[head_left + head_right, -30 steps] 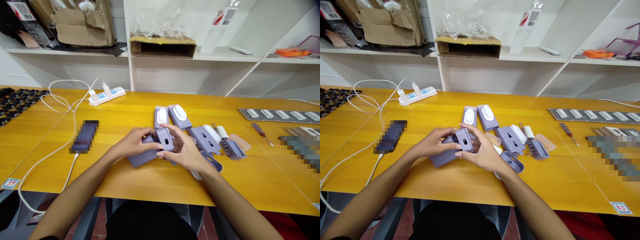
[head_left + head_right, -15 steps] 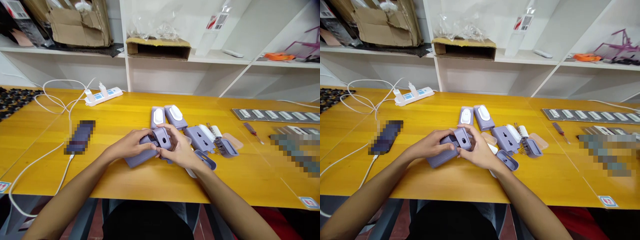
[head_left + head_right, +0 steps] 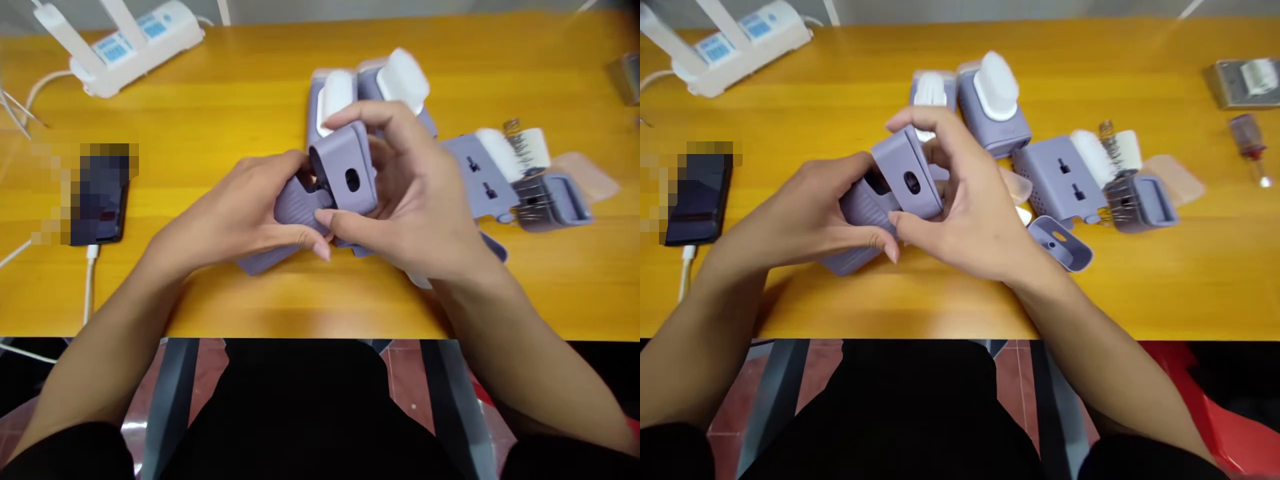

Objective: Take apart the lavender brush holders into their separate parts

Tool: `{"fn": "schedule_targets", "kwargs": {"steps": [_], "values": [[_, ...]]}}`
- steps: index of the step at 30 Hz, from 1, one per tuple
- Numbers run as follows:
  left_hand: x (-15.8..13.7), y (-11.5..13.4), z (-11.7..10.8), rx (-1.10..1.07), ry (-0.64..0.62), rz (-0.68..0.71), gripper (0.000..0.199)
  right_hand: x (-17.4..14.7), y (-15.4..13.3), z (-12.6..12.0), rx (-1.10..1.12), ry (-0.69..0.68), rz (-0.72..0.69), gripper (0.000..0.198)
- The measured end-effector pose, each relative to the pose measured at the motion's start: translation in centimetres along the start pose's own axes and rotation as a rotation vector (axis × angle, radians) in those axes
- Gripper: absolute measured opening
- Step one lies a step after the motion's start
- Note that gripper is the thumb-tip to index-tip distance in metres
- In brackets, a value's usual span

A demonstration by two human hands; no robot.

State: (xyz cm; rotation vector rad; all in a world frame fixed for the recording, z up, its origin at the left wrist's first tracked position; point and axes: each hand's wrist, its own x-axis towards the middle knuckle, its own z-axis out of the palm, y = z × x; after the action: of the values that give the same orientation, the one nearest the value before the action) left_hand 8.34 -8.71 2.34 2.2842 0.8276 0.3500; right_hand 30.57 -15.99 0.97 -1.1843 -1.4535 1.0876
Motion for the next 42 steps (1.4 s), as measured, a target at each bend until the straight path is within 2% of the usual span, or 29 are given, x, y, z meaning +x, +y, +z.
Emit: {"fn": "schedule_targets", "kwargs": {"steps": [3, 10, 13, 16, 22, 25, 28, 31, 36, 39, 42], "values": [[0.1, 0.5, 0.2, 0.034, 0.023, -0.03, 0.068, -0.2, -0.5, -0.4, -0.028, -0.018, 0.017, 0.071], [-0.2, 0.2, 0.1, -0.035, 0.087, 0.041, 0.06, -0.5, 0.0, 0.1, 0.076, -0.052, -0.01, 0.068], [-0.4, 0.4, -0.2, -0.051, 0.087, 0.05, 0.067, -0.7, -0.1, 0.2, 0.068, -0.024, -0.055, 0.066], [-0.7, 0.4, -0.7, -0.106, 0.055, 0.058, 0.072, -0.6, -0.2, 0.1, 0.073, 0.02, -0.062, 0.065], [-1.2, -0.5, -1.8, -0.207, -0.07, 0.073, 0.058, -0.4, 0.1, 0.2, 0.054, 0.044, -0.06, 0.065], [-1.4, -0.6, -1.9, -0.203, -0.113, 0.095, 0.06, -0.5, 0.1, 0.4, 0.065, 0.043, -0.051, 0.065], [-1.5, -0.5, -2.0, -0.196, -0.098, 0.049, 0.071, -0.5, 0.0, 0.4, 0.054, 0.079, -0.064, 0.062], [-1.7, -0.5, -2.2, -0.191, -0.078, -0.015, 0.073, -0.3, 0.1, 0.2, 0.046, 0.13, -0.06, 0.061], [-1.9, -1.3, -2.3, -0.129, -0.15, -0.012, 0.082, -0.1, 0.6, -0.1, 0.068, 0.142, -0.027, 0.064], [-1.9, -1.5, -2.2, -0.091, -0.172, 0.002, 0.079, -0.1, 0.7, -0.2, 0.075, 0.107, -0.025, 0.062], [-1.8, -1.3, -2.4, -0.207, -0.171, 0.005, 0.069, -0.1, 0.7, -0.4, 0.094, 0.079, -0.023, 0.063]]}}
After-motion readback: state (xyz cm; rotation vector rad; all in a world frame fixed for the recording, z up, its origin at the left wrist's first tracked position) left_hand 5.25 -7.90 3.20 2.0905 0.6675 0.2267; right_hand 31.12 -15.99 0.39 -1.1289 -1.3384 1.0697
